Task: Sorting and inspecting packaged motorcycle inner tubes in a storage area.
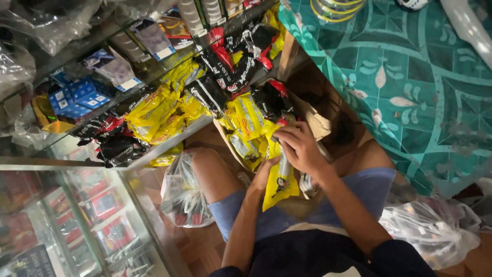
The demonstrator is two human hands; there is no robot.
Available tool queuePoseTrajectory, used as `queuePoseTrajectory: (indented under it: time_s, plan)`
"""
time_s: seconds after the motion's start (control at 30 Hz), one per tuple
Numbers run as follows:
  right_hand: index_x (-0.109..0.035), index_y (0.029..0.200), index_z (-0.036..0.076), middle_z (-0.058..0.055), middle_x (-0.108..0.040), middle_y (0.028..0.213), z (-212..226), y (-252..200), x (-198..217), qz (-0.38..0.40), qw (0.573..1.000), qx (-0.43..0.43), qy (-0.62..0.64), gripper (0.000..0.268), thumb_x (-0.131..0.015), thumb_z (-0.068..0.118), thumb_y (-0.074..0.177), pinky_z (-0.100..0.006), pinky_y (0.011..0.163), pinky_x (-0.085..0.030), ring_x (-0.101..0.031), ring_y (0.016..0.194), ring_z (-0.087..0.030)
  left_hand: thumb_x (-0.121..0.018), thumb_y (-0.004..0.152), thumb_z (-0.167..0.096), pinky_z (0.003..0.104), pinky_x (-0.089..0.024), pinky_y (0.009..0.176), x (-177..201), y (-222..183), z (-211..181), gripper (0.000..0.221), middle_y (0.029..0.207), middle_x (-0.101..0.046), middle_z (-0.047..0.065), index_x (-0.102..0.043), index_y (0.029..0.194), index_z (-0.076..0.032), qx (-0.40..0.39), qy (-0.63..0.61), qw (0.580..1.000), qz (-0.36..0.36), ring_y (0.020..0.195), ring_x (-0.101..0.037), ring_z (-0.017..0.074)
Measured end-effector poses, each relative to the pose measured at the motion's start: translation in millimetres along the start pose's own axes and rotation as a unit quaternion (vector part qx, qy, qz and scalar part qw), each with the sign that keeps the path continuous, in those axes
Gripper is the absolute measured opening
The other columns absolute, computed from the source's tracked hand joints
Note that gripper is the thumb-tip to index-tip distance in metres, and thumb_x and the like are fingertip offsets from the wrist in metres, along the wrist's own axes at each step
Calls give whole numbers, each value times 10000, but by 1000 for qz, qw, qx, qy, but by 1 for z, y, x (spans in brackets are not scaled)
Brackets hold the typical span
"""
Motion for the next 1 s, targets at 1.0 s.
queuePoseTrajectory:
  time_s: [1.0]
  plan:
    - [-590,1396,-1,-250,-548,1494,-1,-114,-64,2,991,-107,82,446,-510,-50,959,-415,1097,-491,-567,1378,-400,-586,1029,-448,332,-563,655,33,17,10,433,1005,-690,108,-631,1246,-76,-52,-310,949,19,788,-671,214]
Point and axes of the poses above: each hand's wrist, its own y-axis towards the middle knuckle, its own x-axis out of the back of the hand, z = x × y, the point moved 9 cm from there along y, towards the middle knuckle
